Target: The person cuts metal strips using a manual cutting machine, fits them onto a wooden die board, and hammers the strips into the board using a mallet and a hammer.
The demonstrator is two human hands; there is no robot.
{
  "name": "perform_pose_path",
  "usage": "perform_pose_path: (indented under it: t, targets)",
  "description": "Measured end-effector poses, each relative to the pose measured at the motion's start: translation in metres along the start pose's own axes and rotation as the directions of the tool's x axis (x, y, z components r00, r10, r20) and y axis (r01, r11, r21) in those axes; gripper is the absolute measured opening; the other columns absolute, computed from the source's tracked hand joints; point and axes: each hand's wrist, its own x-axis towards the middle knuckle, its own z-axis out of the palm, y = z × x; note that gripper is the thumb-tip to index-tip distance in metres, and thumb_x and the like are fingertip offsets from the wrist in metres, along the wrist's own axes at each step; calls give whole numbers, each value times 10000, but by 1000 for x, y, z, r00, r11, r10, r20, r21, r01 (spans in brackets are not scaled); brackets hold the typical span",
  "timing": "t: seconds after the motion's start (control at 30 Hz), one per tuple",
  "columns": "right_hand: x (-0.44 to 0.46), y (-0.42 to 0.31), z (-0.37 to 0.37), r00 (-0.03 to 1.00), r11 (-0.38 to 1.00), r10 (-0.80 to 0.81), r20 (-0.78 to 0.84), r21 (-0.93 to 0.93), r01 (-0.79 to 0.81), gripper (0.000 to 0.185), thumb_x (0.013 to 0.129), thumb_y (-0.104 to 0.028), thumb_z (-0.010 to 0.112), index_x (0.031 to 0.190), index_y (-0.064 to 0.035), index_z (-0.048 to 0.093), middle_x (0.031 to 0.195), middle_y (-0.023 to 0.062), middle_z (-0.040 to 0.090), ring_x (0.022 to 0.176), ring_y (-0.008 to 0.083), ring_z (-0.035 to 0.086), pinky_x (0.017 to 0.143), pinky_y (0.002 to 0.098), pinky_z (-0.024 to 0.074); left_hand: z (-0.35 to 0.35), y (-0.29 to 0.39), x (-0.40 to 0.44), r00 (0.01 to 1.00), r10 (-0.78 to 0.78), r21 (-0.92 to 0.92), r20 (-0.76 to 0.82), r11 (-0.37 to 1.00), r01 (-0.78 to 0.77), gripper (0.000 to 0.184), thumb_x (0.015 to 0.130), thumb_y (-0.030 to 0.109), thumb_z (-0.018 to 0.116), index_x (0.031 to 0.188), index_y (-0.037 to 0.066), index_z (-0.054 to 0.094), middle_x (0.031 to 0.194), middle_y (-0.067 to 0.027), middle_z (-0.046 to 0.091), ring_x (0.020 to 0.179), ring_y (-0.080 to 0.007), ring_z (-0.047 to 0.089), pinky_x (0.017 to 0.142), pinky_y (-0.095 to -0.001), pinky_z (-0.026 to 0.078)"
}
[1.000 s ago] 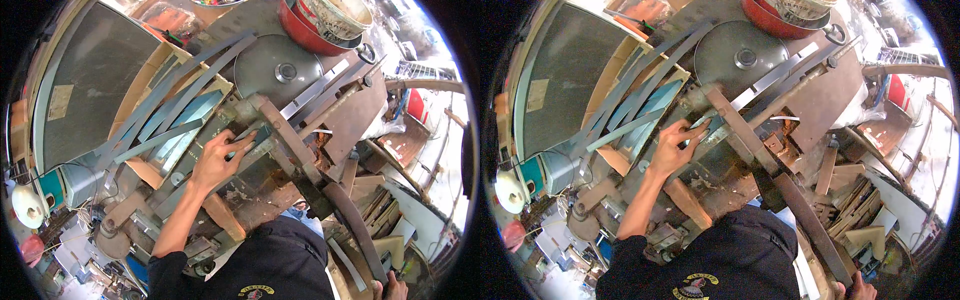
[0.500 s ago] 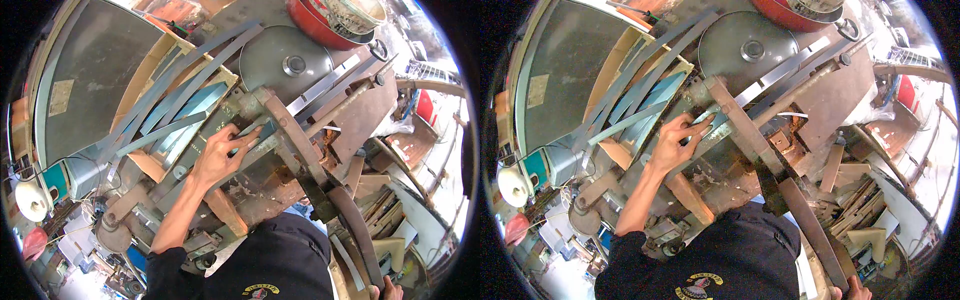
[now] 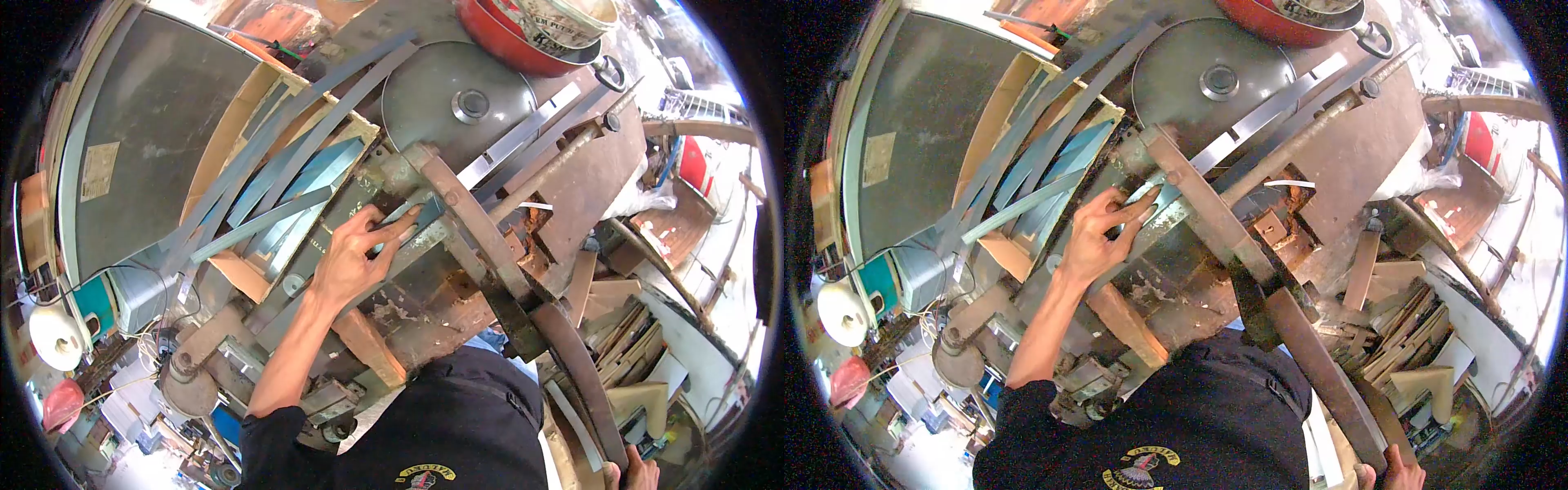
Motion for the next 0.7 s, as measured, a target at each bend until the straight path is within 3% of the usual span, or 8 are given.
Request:
perform_pose_path:
  t: [0.2,0.33,0.53,0.6,0.7]
  targets:
    - [2,-1,-1,999,1000,24,27,9,-25,562,998,-463,521,1269,17,627,960,310,675,901,489,622,809,524,483,1,-1,0,1000,-4,2,6,1000,3,463,844,25,697,1270,206,705,790,-98,517,638,-219,487,609,-354,434]
    - [4,2,3,1000,1000,11,18,16,-12,552,1000,-448,527,1255,32,628,947,313,674,893,486,624,802,525,483,4,-3,0,997,54,14,-53,999,-53,463,797,-35,717,1228,136,729,764,-92,519,619,-186,490,585,-311,418]
    - [9,16,21,993,997,-77,-84,-30,75,531,988,-428,577,1248,32,625,971,311,678,900,476,637,809,531,483,3,1,2,999,35,24,-35,999,-34,437,796,-37,717,1206,111,737,754,-98,522,611,-195,505,585,-316,431]
    - [27,23,27,989,991,37,143,125,-55,616,954,-502,617,1283,18,605,926,308,684,841,431,668,816,508,497,3,1,3,999,25,14,-24,1000,-25,426,800,-36,714,1200,106,740,748,-98,522,605,-199,508,583,-317,432]
    - [112,75,174,954,895,-45,-297,413,171,549,781,-192,728,1302,-68,609,923,256,673,813,385,628,821,422,499,2,1,1,995,86,64,-59,995,-82,405,825,-5,705,1208,121,736,735,-97,511,603,-200,492,577,-333,428]
